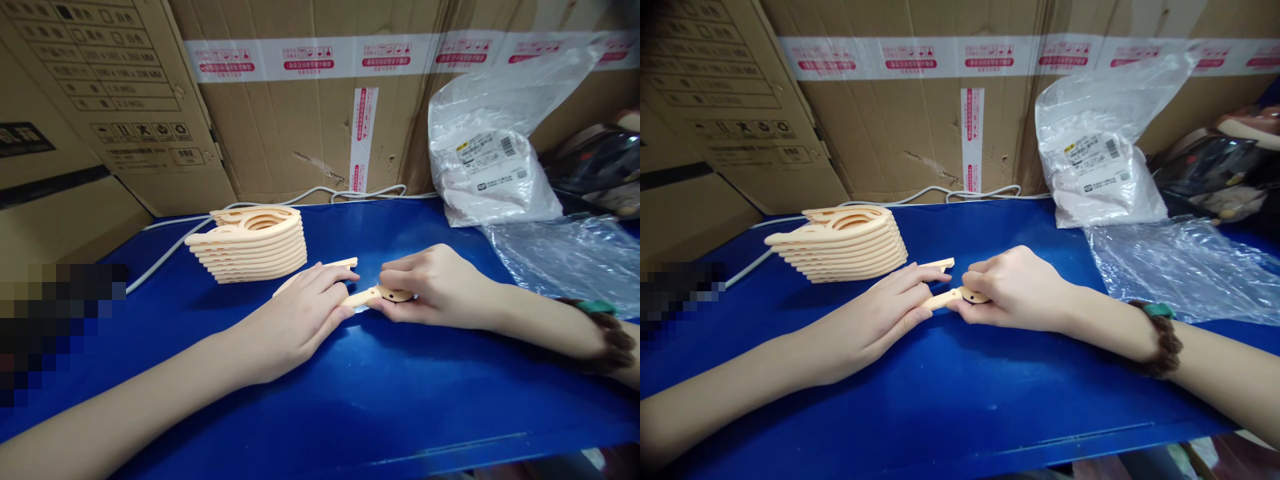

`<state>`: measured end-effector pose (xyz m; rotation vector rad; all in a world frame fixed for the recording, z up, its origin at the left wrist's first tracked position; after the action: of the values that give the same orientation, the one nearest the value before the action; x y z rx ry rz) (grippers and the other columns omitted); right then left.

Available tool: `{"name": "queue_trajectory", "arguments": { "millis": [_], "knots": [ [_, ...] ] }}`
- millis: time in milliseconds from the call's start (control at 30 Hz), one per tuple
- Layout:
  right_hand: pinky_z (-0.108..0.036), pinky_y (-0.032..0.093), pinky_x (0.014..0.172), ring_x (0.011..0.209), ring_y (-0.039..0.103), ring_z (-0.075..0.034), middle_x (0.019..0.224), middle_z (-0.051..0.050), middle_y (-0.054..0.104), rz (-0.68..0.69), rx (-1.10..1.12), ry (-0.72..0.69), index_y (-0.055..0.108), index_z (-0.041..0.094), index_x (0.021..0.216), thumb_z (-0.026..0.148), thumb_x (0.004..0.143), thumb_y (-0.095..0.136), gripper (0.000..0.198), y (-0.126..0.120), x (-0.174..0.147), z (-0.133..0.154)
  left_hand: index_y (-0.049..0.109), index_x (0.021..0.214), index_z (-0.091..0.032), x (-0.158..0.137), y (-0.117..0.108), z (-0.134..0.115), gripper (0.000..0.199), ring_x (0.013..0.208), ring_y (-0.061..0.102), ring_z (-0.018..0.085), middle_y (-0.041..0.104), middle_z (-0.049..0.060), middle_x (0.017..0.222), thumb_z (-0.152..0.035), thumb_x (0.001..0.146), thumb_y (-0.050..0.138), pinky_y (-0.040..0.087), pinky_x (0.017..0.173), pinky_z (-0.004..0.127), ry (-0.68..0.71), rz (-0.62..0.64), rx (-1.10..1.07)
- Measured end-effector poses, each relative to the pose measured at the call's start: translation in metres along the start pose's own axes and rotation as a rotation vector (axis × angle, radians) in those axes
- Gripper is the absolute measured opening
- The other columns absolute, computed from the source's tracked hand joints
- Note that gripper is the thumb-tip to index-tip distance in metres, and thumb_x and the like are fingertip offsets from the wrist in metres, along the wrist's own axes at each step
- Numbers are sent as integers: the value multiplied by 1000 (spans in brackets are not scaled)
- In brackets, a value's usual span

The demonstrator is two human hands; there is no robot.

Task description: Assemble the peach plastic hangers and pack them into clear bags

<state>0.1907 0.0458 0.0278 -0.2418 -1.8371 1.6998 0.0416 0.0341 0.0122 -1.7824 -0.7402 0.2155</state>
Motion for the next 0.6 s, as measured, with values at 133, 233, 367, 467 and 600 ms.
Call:
{"name": "queue_trajectory", "arguments": {
  "millis": [133, 233, 367, 467, 600],
  "knots": [
    [-27, 20, 49, 47, 30, -8, 54, 5, 42, 11, 31, 8, 47, 18, 59, 34, 94, 49, 38, -1, 1, 0, 56, 118, -18, 0, 0, -3, 30, 140, 35, 22, 50, 9, 140, -28, 105, 31, 28, 118, 42, 14, 9, -12],
    [-27, 19, 48, 46, 29, -8, 52, 5, 40, 18, 56, -22, 43, 19, 57, 36, 90, 52, 38, -1, 0, 4, 59, 99, -20, -1, -2, -3, 31, 140, 35, 23, 51, 7, 139, -28, 105, 30, 25, 118, 46, -10, 3, -45],
    [-27, 21, 51, 47, 29, -8, 49, 6, 37, 57, 152, -85, 35, 20, 54, 36, 81, 58, 39, 2, -2, 10, 62, 100, -20, 0, -6, 5, 28, 136, 41, 21, 52, 7, 138, -24, 102, 35, 31, 115, 40, -93, -68, -142],
    [-27, 24, 54, 49, 29, -9, 49, 6, 36, 80, 224, -133, 33, 20, 55, 33, 80, 58, 38, 4, -3, 13, 67, 101, -19, 2, -8, 13, 19, 133, 46, 21, 56, 8, 134, -19, 93, 50, 38, 110, 35, -150, -129, -260],
    [-27, 26, 57, 52, 32, -10, 51, 5, 41, 98, 244, -160, 33, 20, 57, 48, 85, 60, 48, 6, -1, 13, 69, 105, -16, 5, -11, 20, 24, 123, 55, 19, 61, 9, 128, -12, 84, 59, 42, 106, 30, -157, -181, -402]
  ]
}}
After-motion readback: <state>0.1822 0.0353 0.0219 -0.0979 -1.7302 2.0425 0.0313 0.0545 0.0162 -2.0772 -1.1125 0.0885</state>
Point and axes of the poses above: each hand's wrist, its own x-axis towards the middle knuckle, its own y-axis out of the palm, z = x × y, the point moved 6 cm from there along x, towards the middle knuckle
